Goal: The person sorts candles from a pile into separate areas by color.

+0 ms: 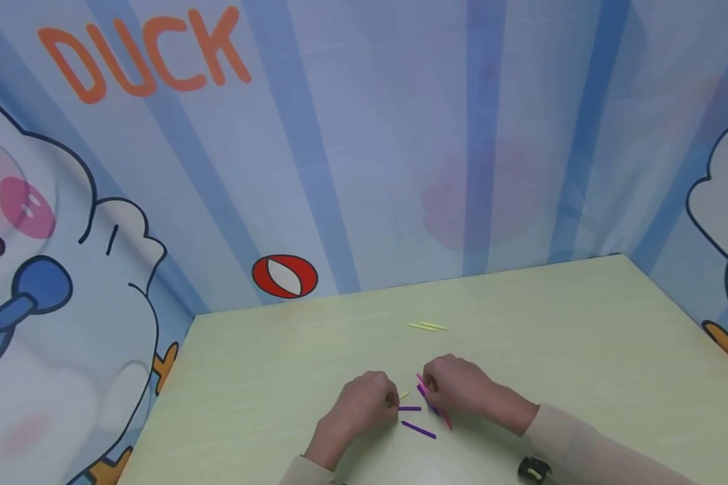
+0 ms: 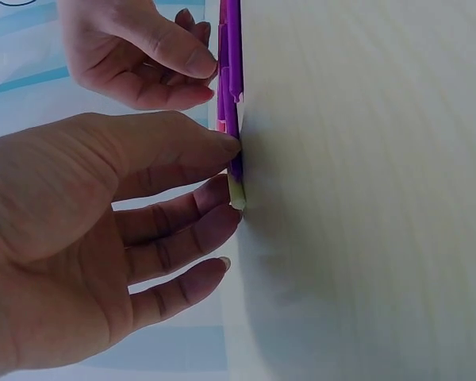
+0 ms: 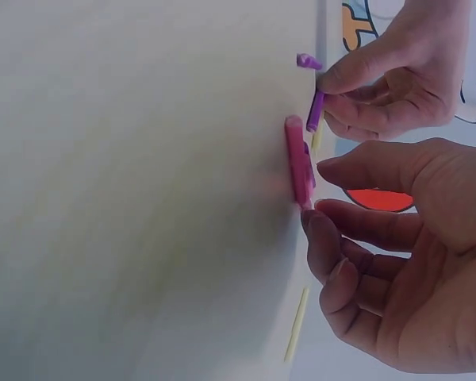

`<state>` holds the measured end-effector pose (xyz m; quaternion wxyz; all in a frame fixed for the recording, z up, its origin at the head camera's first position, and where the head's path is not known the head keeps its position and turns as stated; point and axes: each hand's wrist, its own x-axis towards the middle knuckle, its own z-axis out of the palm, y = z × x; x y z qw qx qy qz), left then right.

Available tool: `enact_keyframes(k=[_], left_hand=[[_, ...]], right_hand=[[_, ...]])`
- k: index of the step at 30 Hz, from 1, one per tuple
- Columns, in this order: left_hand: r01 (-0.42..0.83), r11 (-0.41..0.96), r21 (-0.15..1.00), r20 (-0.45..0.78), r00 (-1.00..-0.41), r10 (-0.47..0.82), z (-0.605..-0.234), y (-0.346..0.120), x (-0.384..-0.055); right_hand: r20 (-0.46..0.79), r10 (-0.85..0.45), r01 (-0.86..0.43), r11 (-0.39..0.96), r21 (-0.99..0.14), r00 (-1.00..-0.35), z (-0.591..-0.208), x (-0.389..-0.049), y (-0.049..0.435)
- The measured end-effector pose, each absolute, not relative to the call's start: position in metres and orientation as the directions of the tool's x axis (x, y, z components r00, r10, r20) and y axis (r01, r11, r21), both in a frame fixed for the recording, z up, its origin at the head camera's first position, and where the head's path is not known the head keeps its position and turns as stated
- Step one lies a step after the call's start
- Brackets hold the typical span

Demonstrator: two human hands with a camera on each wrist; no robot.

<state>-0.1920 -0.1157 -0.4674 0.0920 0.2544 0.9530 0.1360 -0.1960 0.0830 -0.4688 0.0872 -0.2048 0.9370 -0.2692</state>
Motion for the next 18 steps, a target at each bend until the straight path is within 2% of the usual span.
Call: enact_keyframes(k=[18], left_hand=[[0.448, 0.837, 0.313, -0.121, -0.856, 0.503, -0.468, -0.115, -0.193]], right_hand=[[-0.071, -0.478, -0.367, 0.752, -0.548, -0.875, -0.471, -0.184, 0.081]])
